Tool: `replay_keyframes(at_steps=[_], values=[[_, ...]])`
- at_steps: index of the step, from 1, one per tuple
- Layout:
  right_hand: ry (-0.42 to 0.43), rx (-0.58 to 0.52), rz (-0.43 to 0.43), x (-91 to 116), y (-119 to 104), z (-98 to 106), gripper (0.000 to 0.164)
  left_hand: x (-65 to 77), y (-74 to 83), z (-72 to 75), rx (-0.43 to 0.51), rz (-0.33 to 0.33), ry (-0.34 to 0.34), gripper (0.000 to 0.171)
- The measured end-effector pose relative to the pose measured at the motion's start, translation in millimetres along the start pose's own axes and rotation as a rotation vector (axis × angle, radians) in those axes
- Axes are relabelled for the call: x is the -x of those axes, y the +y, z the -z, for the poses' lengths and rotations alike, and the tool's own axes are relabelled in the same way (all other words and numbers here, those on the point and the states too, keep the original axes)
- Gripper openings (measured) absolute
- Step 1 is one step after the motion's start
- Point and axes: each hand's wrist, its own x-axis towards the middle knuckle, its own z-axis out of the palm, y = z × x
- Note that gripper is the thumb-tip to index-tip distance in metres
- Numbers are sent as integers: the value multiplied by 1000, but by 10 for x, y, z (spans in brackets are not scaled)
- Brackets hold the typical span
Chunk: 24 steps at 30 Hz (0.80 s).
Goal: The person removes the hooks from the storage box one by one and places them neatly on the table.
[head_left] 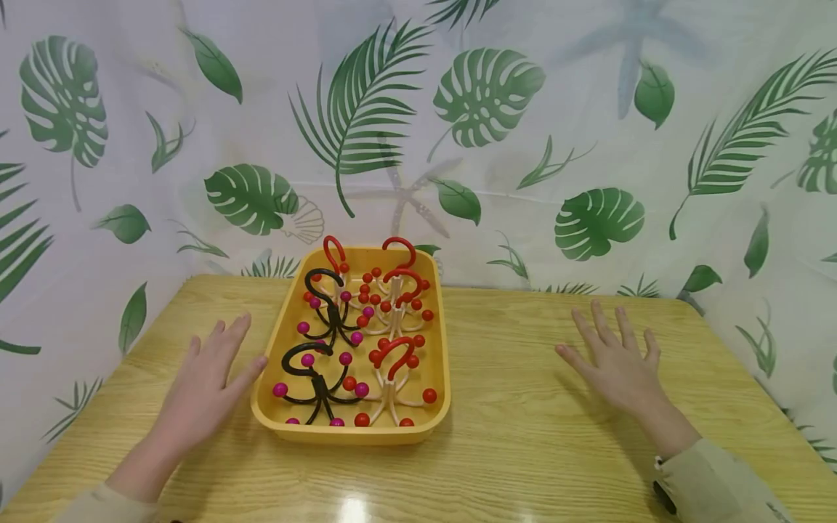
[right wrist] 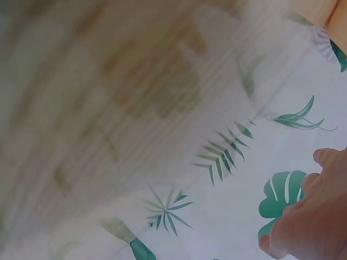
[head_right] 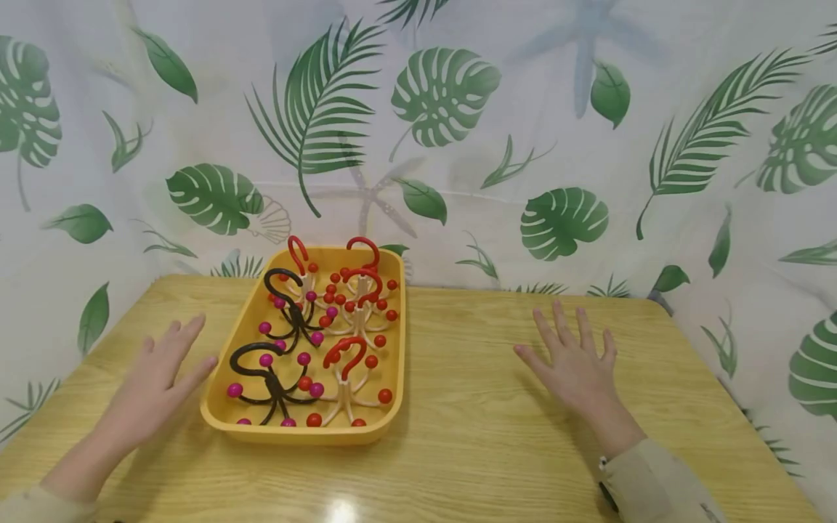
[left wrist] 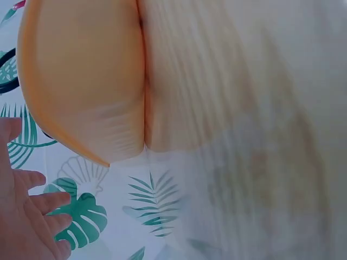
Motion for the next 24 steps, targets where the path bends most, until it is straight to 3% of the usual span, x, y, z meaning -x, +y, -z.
replay_keyframes(at_steps=[6,10,19,24], values=[[-15,-4,8,-5,-33,-1,78,88,94,11,56,-16,-71,71],[-24,2,14,-17,-41,-11,78,125,128,-2,73,-13,-80,71],[-46,-3,17,-34,-52,-24,79,194,173,-56,190,86,-147,75],[-52,-8,27,-32,-68,-24,79,228,204,-43,257,93,-178,76]])
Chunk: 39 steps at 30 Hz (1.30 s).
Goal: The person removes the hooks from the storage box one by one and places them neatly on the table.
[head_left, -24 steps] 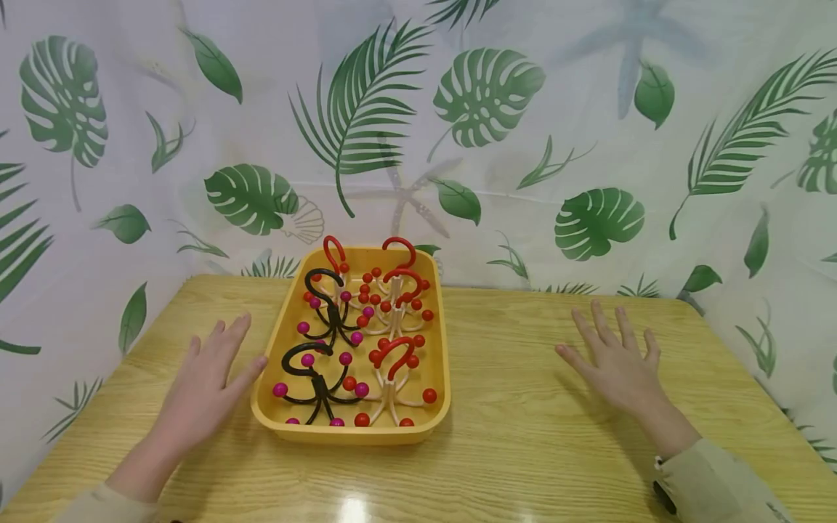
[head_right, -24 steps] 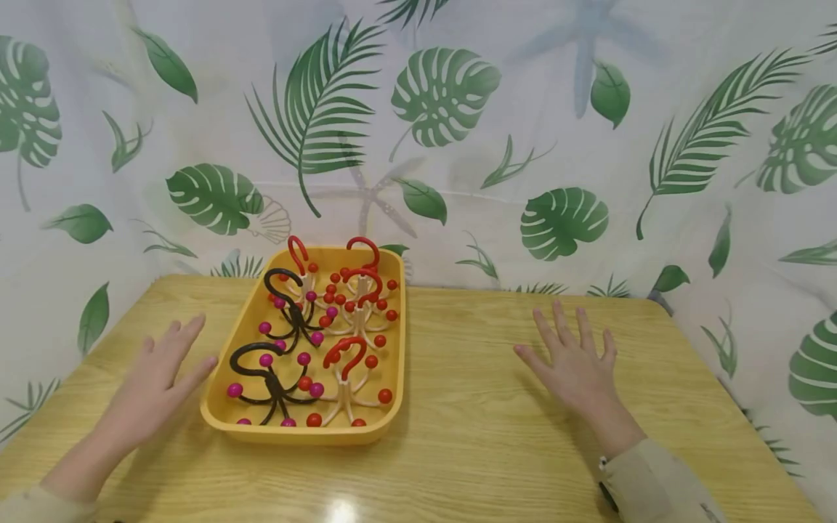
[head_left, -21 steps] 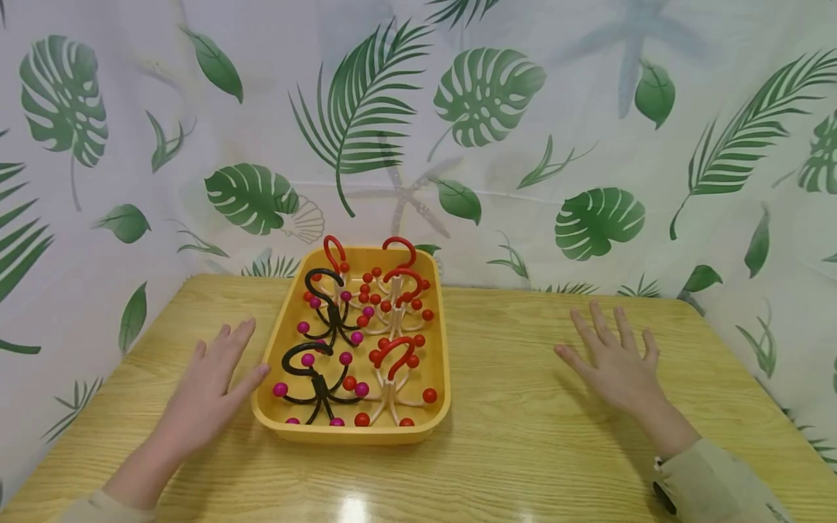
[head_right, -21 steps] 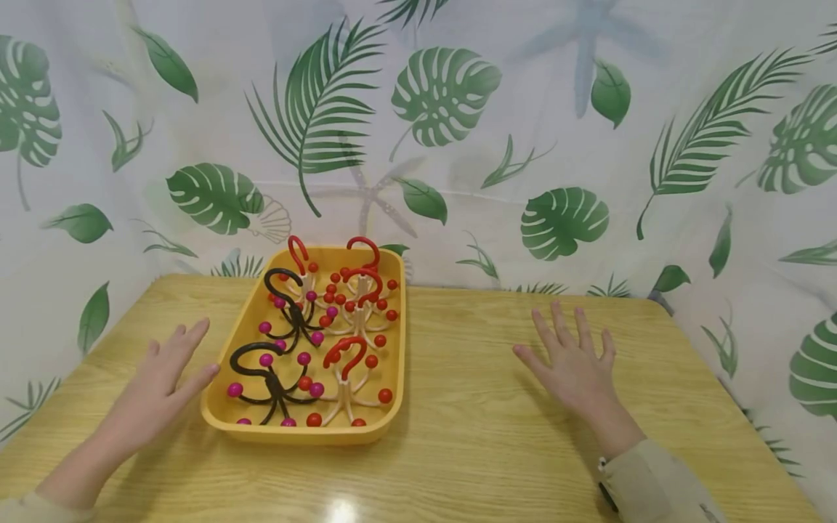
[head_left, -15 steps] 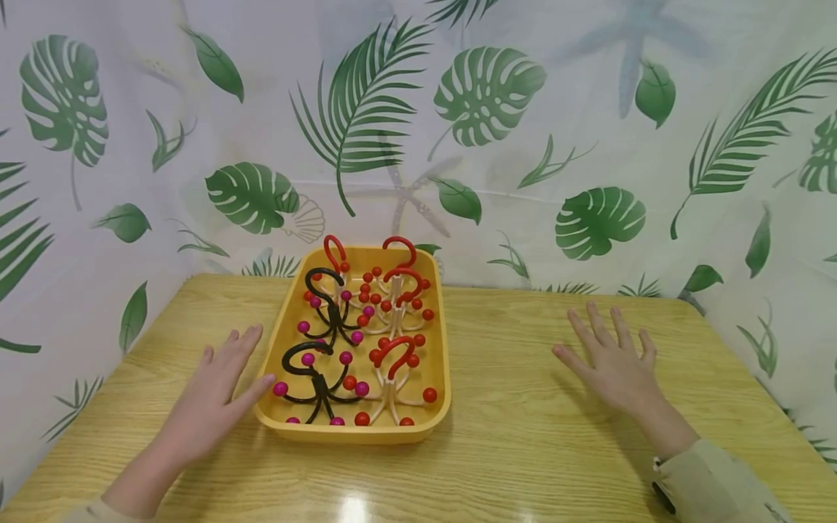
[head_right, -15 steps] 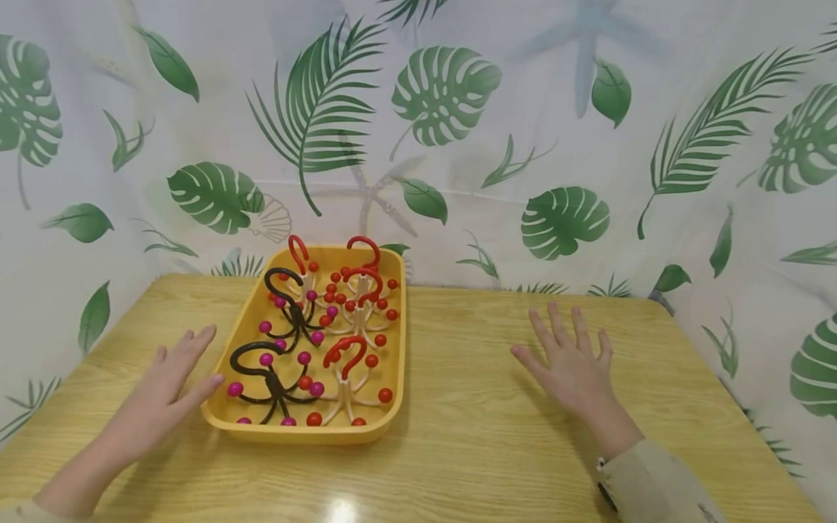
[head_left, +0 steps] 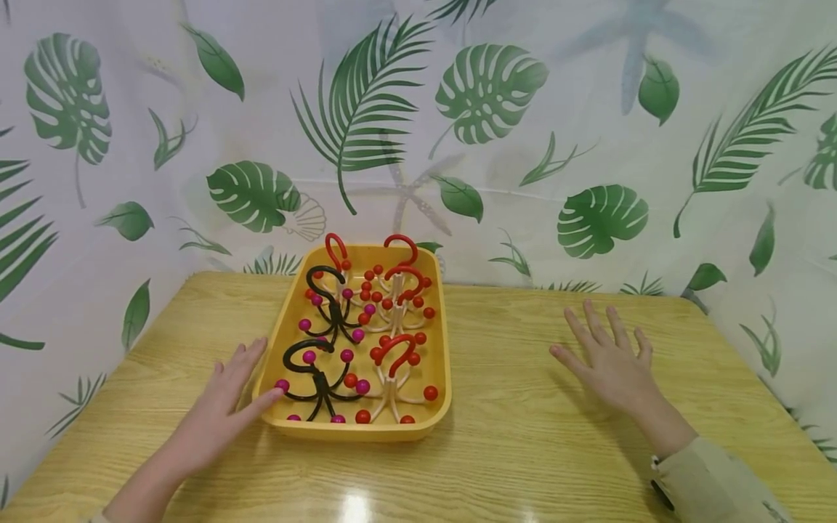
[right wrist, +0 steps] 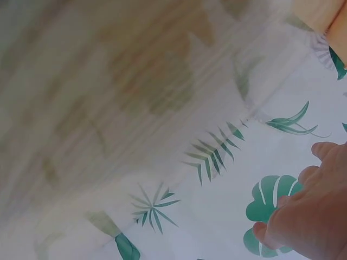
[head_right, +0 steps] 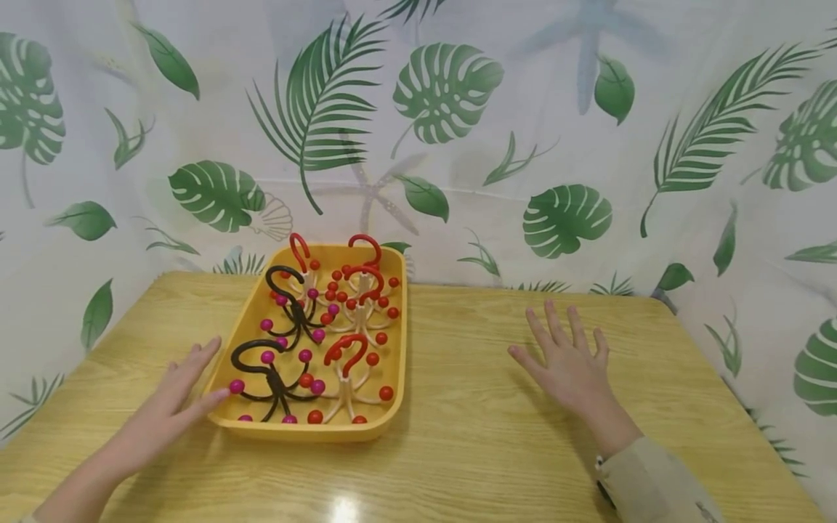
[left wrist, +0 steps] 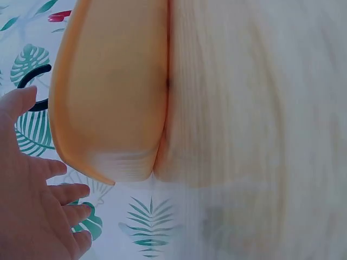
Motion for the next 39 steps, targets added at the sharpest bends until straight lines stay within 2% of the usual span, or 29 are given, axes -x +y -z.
replay_keyframes(at_steps=[8,12,16,20,24,26,30,34,39], values=[[-29,-78,13,-6,-102,26,76,40,-33,-45,85,39,-6,78],[-16,-158,37,-34,-159,29,75,56,-70,-90,112,20,-4,81],[53,-247,149,-78,-279,30,69,71,-112,-133,130,19,-14,84],[154,-317,289,-116,-512,53,54,87,-143,-166,146,32,-16,86],[253,-358,393,-145,-831,119,40,89,-176,-194,141,-7,12,90],[262,-394,423,-165,-988,169,35,85,-192,-202,135,-38,30,91],[156,-559,444,-240,-1267,240,33,82,-223,-196,111,-65,67,89],[39,-726,454,-323,-1480,261,34,71,-243,-193,100,-82,76,88],[-31,-796,474,-402,-1647,224,32,65,-274,-221,103,-99,72,89]])
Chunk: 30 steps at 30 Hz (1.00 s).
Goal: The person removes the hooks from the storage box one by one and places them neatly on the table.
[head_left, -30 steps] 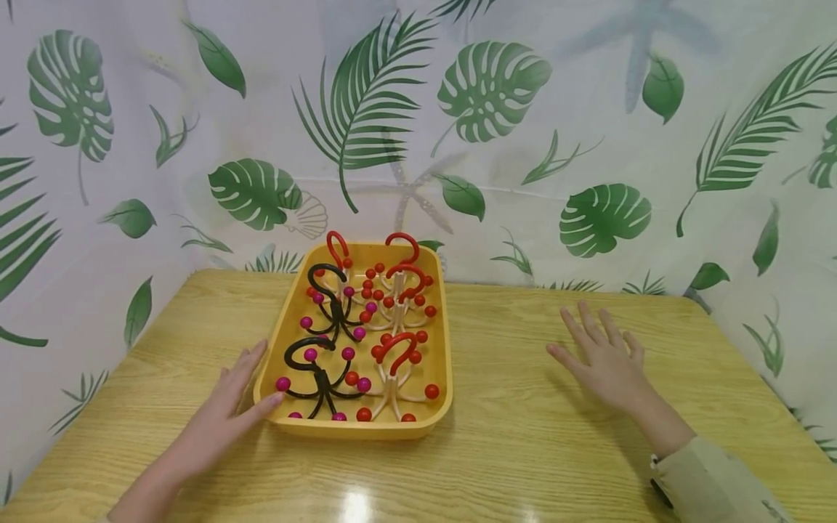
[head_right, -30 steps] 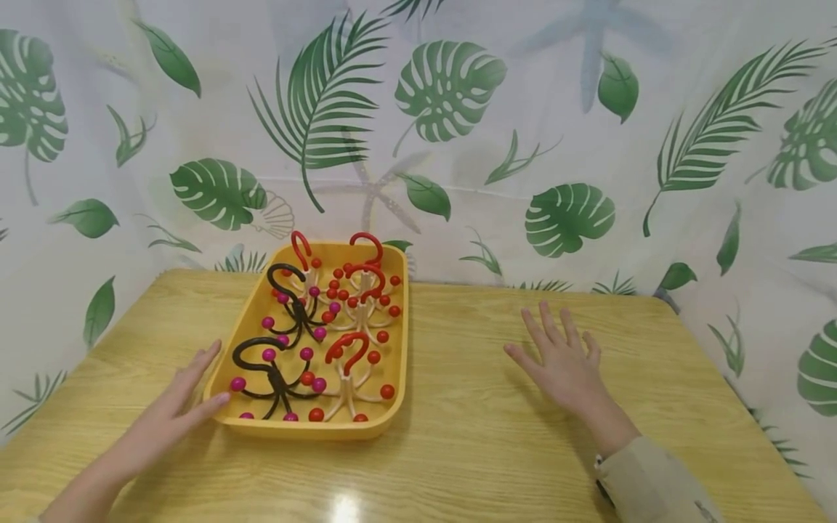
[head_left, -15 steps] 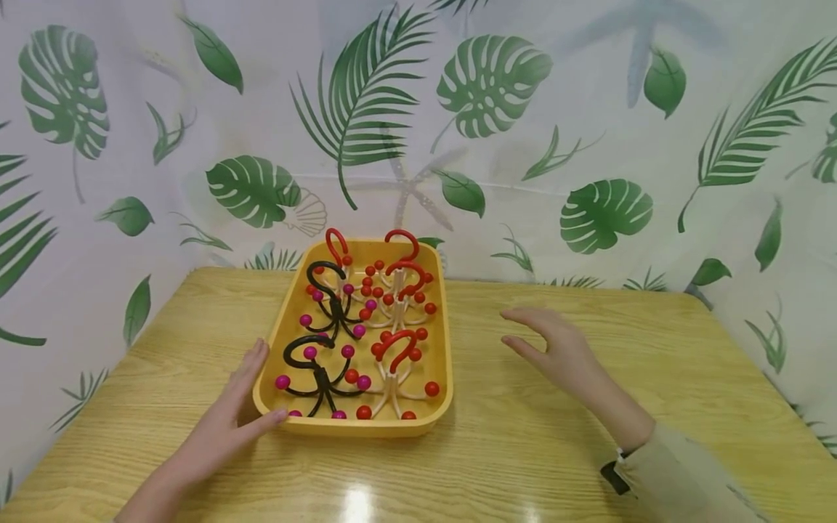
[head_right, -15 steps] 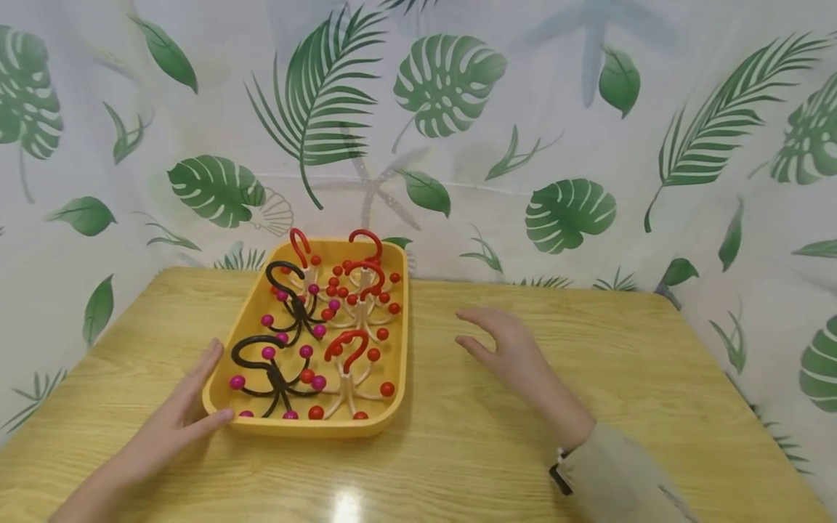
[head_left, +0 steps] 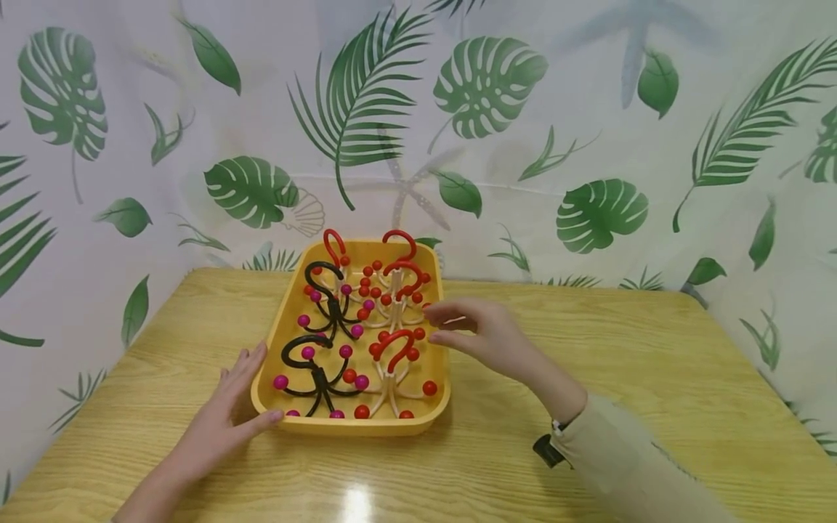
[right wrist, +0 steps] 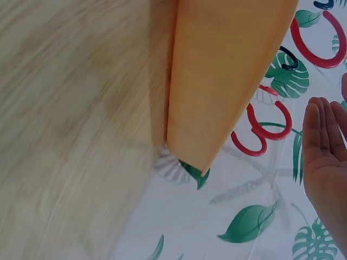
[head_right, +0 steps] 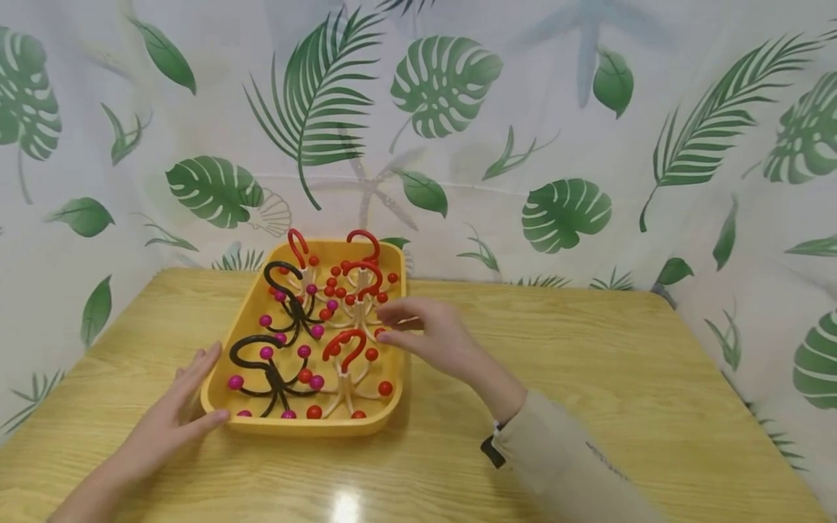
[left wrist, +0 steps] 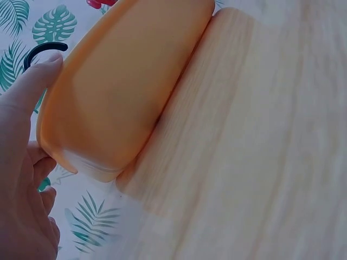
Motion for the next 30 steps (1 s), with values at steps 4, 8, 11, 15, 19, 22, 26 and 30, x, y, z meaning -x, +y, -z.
replay_keyframes(at_steps=[4,8,11,15,19,22,26,30], values=[[-58,-16,-23,-78,-18,-85,33,12,-27,-4,-2,-2,5,89],[-92,-15,-30,-118,-42,-149,32,11,-26,2,2,-3,4,89],[-104,-12,-32,-129,-54,-192,30,9,-19,4,6,7,-1,89],[-100,-10,-40,-133,-69,-239,23,13,-17,3,8,25,-7,90],[-74,6,-47,-132,-71,-264,17,14,-19,7,8,15,-3,90],[-60,24,-51,-132,-75,-274,16,9,-18,15,9,6,-2,90],[-47,41,-39,-133,-91,-281,14,1,-14,27,12,12,-12,91],[-30,52,-22,-131,-125,-277,12,-4,-11,34,15,18,-21,93]])
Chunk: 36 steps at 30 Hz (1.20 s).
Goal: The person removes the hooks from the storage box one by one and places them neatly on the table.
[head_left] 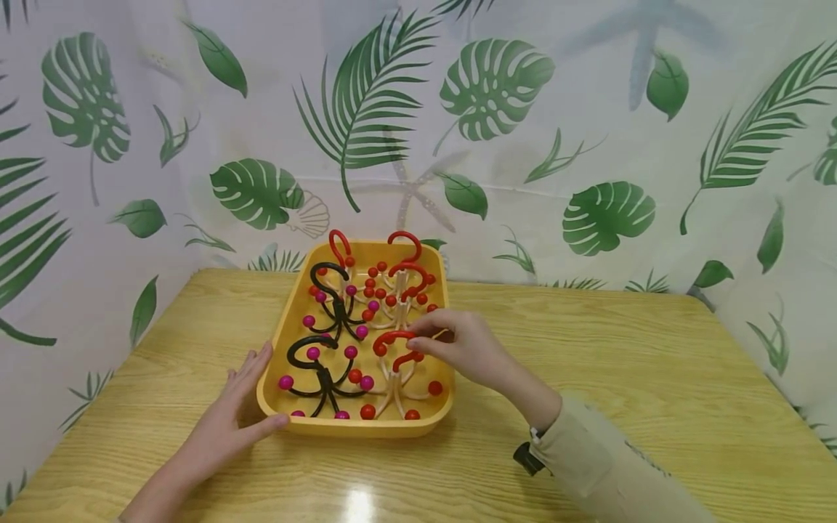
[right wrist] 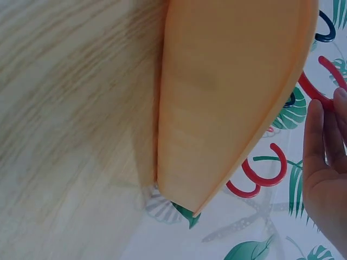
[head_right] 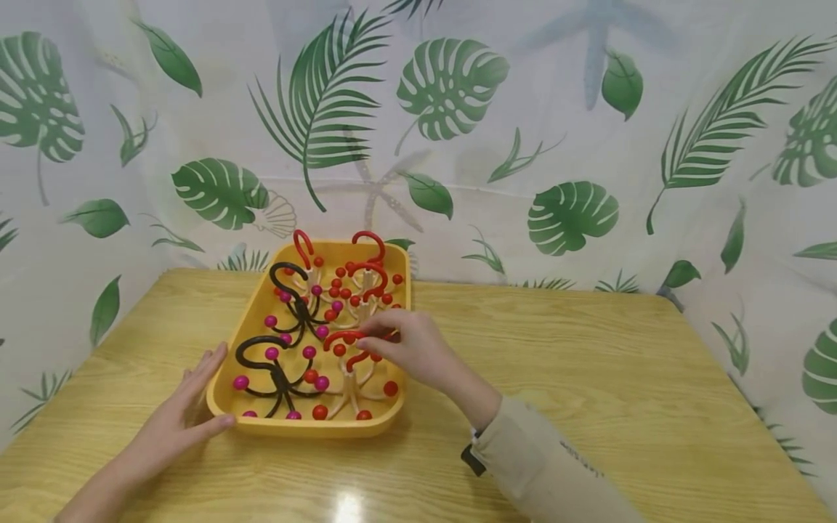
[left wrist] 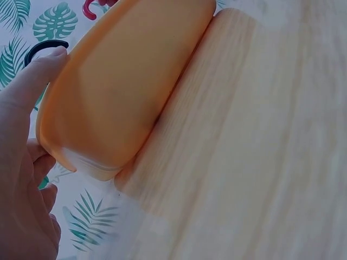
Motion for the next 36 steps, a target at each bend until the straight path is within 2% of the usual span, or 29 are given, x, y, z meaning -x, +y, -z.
replay_keyframes(at_steps=[12,21,25,31,36], values=[[82,-14,24,-20,-237,153,13,2,26,17,11,7,-2,93],[191,18,53,-27,-367,388,14,-3,28,20,17,7,-7,93],[244,16,45,-20,-340,502,14,-7,-6,8,7,5,-7,93],[331,80,42,-22,-232,718,15,0,-12,7,3,19,-11,93],[380,140,-9,-17,-90,902,18,2,-3,6,9,38,-16,93]])
